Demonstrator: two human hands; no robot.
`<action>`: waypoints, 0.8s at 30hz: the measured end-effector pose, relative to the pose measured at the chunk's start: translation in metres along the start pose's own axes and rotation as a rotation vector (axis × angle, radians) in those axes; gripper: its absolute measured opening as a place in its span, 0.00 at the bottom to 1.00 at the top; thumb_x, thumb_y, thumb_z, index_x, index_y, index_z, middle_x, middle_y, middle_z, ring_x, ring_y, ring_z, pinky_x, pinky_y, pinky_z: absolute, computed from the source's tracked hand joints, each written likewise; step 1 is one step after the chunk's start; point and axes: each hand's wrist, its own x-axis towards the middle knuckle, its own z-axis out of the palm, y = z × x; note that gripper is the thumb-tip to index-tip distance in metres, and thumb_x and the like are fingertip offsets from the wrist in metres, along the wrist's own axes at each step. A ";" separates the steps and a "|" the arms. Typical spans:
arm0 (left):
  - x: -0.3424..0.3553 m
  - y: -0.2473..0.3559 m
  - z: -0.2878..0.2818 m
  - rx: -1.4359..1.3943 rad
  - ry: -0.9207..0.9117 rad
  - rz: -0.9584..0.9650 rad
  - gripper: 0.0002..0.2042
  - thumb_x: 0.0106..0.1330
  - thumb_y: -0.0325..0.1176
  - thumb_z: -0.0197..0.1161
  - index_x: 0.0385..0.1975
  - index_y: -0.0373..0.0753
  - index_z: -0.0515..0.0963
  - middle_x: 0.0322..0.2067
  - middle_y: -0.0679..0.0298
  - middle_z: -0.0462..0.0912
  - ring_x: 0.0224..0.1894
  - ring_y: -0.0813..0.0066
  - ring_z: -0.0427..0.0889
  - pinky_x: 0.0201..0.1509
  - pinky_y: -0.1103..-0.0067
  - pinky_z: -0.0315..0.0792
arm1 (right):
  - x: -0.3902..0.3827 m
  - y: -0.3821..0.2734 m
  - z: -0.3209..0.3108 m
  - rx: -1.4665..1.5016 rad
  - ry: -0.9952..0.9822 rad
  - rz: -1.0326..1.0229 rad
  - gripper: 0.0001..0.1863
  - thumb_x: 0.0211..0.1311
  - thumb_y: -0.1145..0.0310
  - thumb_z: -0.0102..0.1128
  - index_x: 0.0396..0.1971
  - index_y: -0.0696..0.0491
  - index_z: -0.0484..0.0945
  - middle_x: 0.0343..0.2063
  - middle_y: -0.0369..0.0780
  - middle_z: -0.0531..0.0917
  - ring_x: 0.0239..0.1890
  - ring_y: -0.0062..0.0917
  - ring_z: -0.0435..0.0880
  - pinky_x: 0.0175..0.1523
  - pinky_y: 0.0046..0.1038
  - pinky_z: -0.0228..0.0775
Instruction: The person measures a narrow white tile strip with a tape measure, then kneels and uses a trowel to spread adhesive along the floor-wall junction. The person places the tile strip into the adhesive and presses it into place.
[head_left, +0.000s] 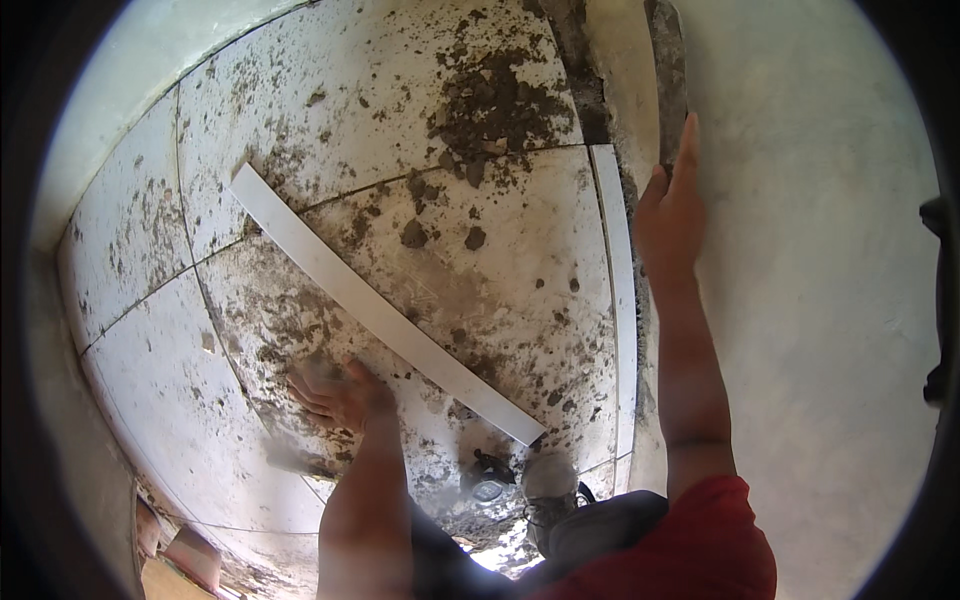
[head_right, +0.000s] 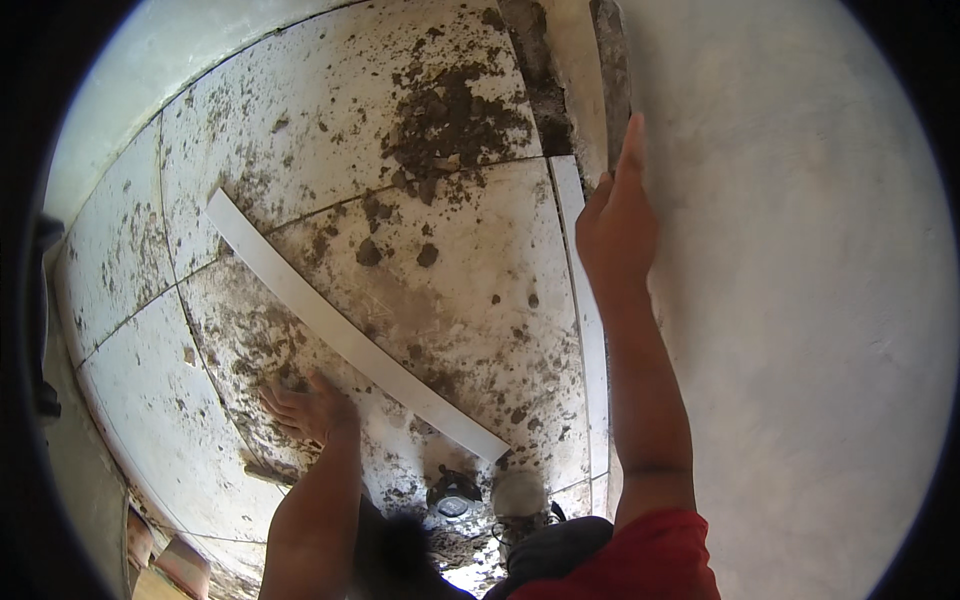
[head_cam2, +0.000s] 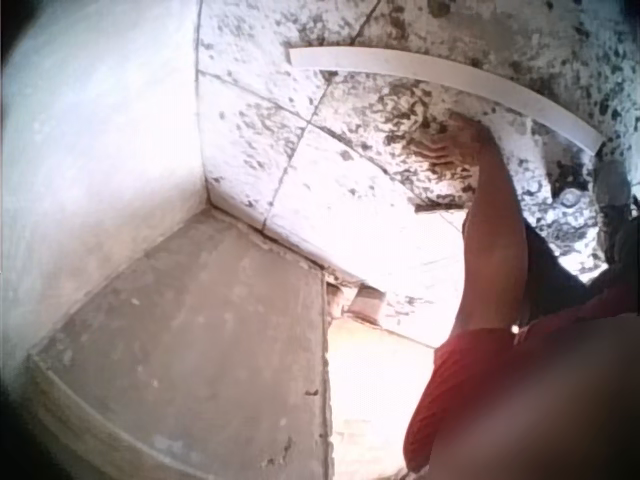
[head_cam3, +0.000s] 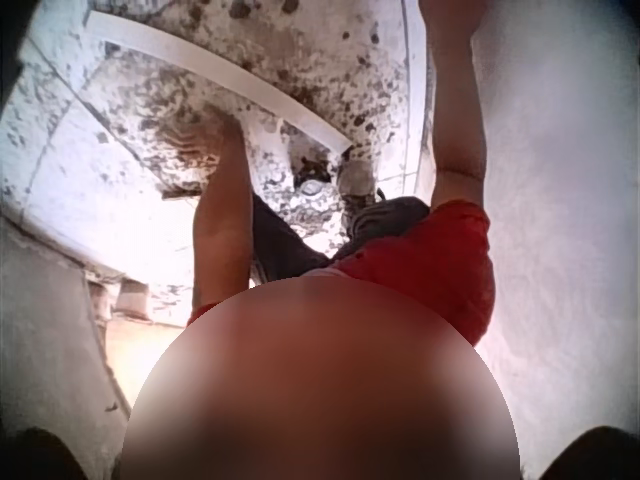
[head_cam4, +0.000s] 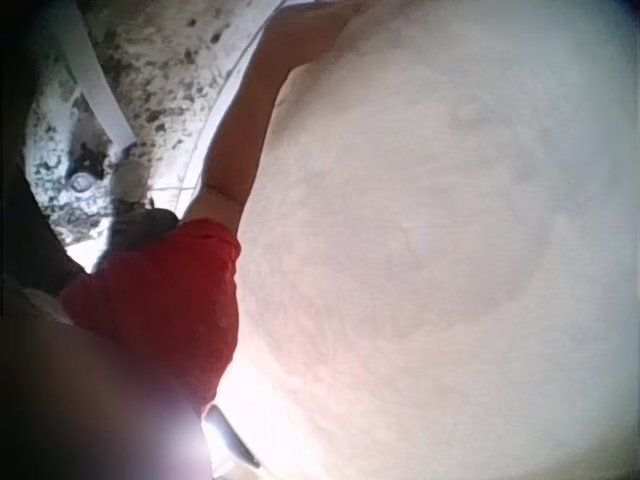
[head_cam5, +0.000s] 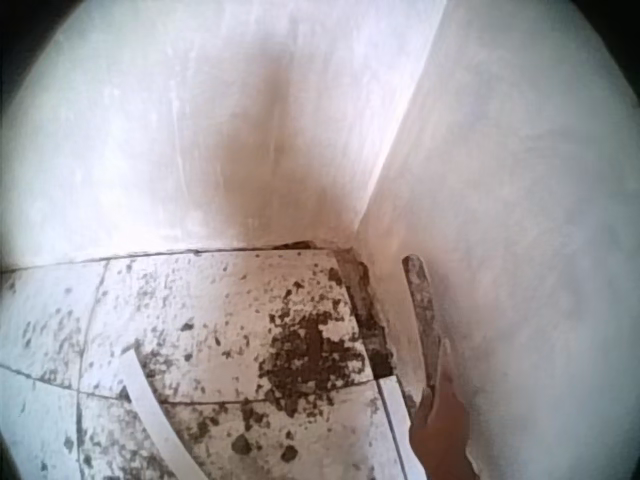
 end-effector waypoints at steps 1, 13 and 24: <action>0.000 0.001 -0.001 -0.008 0.026 0.001 0.34 0.65 0.56 0.51 0.66 0.46 0.50 0.71 0.60 0.46 0.74 0.63 0.40 0.72 0.53 0.35 | -0.002 -0.001 0.002 -0.134 -0.195 0.062 0.39 0.65 0.68 0.50 0.72 0.39 0.43 0.33 0.55 0.83 0.34 0.49 0.82 0.43 0.45 0.73; 0.000 0.003 -0.001 -0.049 0.048 0.033 0.34 0.66 0.56 0.49 0.65 0.42 0.50 0.71 0.58 0.46 0.74 0.60 0.39 0.72 0.51 0.34 | -0.003 0.005 0.007 -0.131 -0.145 0.028 0.36 0.66 0.72 0.47 0.71 0.45 0.45 0.35 0.55 0.82 0.38 0.48 0.82 0.42 0.42 0.74; 0.000 0.003 0.000 -0.020 0.079 0.017 0.33 0.65 0.54 0.51 0.65 0.46 0.51 0.71 0.59 0.47 0.74 0.63 0.41 0.72 0.54 0.39 | -0.004 0.010 0.012 -0.109 -0.091 -0.081 0.36 0.67 0.70 0.48 0.71 0.45 0.44 0.35 0.54 0.82 0.34 0.52 0.81 0.43 0.45 0.73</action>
